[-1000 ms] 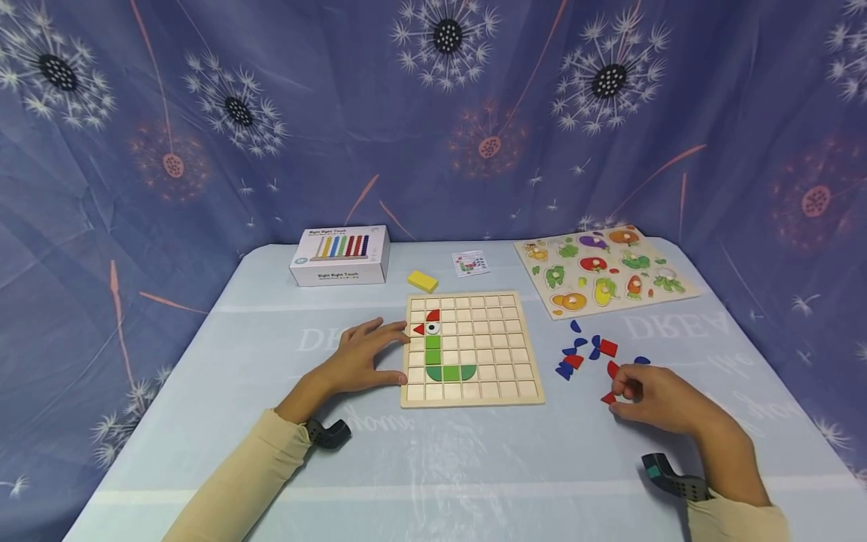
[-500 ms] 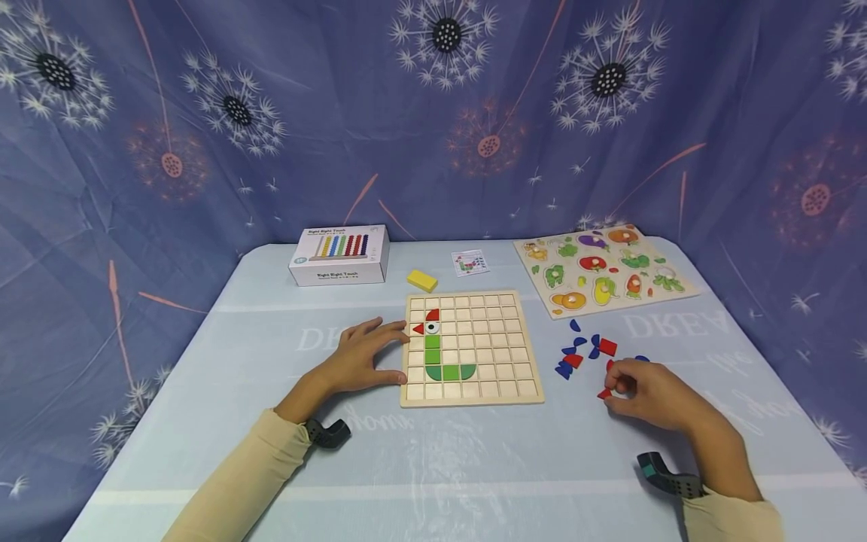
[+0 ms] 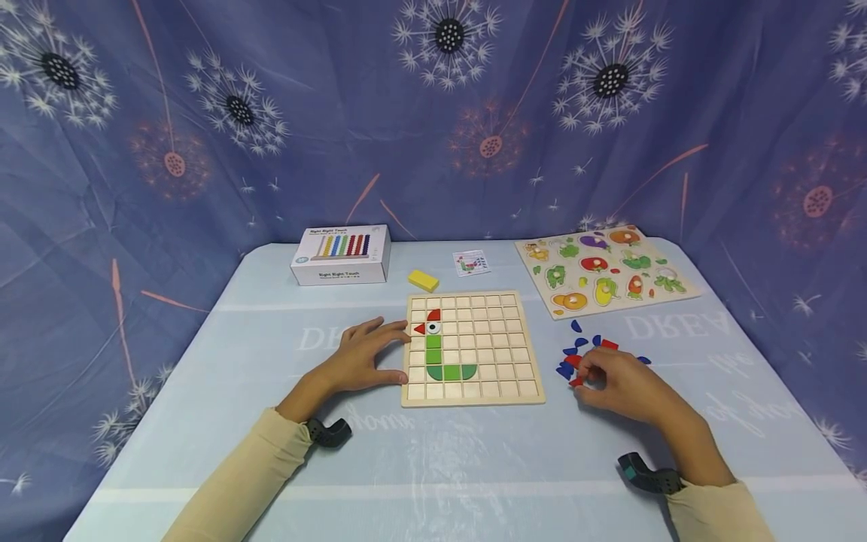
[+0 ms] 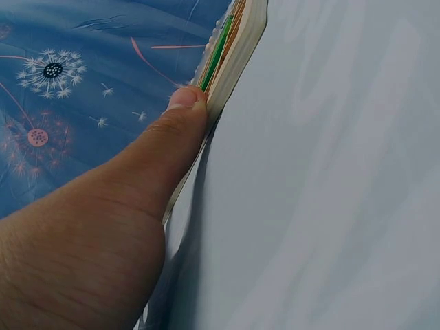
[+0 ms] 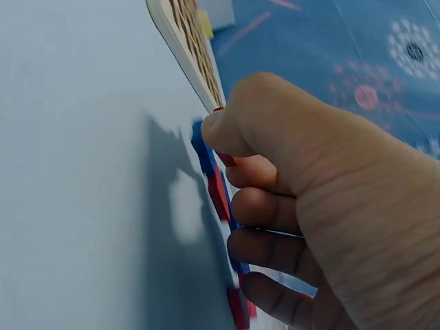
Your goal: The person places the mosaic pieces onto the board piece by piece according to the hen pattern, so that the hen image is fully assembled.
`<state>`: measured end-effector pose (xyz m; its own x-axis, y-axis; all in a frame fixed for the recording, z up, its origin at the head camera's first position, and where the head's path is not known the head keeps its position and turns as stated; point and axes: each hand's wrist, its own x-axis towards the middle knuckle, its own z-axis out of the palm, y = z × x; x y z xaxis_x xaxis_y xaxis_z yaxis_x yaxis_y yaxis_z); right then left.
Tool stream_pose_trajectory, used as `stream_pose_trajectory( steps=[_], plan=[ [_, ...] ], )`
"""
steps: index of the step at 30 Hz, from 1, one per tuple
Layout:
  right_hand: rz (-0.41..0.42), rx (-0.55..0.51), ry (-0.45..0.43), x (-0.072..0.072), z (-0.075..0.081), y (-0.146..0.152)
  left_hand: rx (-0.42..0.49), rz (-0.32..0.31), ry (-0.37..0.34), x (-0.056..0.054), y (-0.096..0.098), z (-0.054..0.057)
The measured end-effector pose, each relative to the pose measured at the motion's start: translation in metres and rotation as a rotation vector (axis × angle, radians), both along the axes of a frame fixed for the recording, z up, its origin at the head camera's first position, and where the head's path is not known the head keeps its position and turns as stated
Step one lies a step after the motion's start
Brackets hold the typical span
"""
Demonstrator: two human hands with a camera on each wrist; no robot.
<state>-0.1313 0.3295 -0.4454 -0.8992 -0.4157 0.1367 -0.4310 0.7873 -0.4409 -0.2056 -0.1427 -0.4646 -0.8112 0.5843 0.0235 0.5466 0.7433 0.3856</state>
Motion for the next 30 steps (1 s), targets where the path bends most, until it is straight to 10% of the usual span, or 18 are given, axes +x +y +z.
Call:
stream_pose_trajectory(
  steps=[30],
  plan=[
    [0.412, 0.049, -0.005, -0.045, 0.009, -0.155, 0.01, 0.011, -0.021, 0.0, 0.0, 0.003]
  ],
)
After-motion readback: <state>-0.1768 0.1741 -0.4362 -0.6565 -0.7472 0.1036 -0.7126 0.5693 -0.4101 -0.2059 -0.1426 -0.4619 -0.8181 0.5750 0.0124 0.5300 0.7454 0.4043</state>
